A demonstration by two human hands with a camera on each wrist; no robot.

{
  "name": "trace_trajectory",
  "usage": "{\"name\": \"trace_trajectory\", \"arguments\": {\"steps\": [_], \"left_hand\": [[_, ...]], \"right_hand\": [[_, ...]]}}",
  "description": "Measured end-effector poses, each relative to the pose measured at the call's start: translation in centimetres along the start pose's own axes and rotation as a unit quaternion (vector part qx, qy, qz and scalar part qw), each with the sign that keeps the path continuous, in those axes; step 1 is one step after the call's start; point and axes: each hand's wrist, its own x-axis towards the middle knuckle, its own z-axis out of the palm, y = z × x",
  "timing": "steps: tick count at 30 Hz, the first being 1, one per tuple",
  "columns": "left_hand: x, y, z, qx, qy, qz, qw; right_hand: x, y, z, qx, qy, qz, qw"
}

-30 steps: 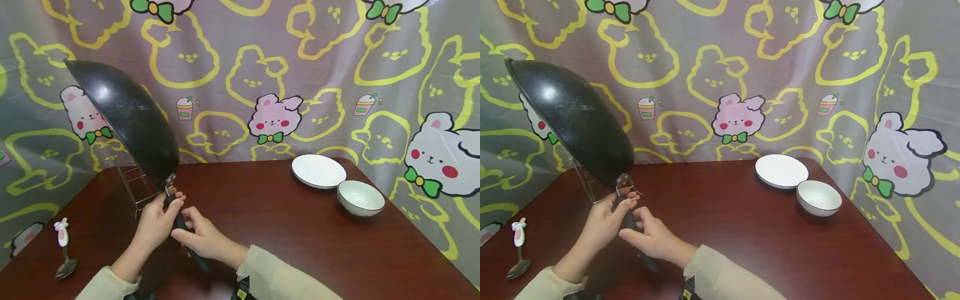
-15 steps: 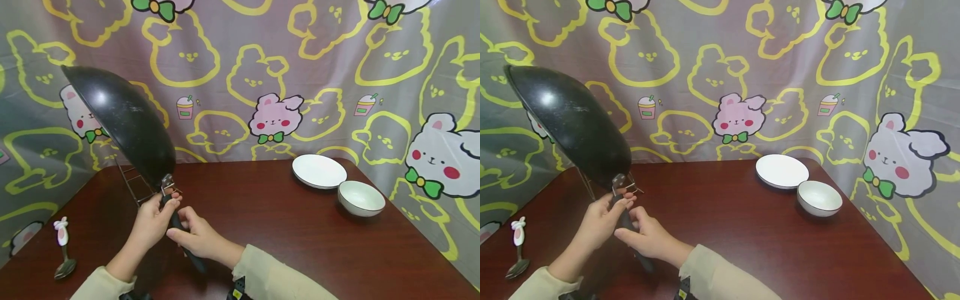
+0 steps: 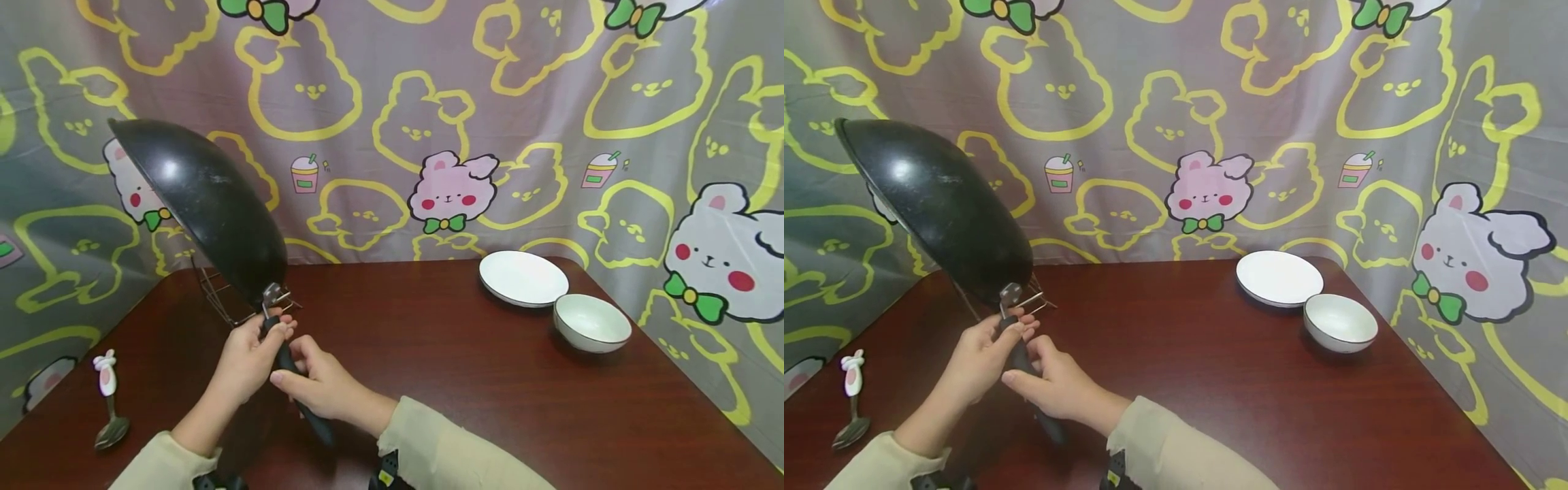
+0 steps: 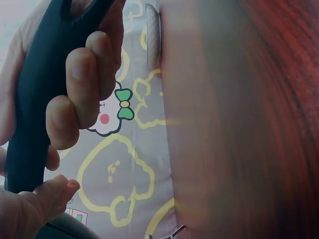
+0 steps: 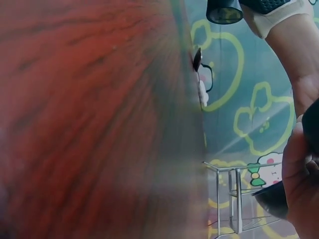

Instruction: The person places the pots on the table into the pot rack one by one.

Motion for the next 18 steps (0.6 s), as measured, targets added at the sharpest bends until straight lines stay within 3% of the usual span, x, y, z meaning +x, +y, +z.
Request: {"name": "trace_trajectory", "arguments": {"steps": [18], "left_hand": [[0.1,-1.2,0.0,-0.002,-0.012,-0.023,0.9997]], "right_hand": [[0.2,0.4,0.0,-0.021,0.002,0.009,0.9997]]}}
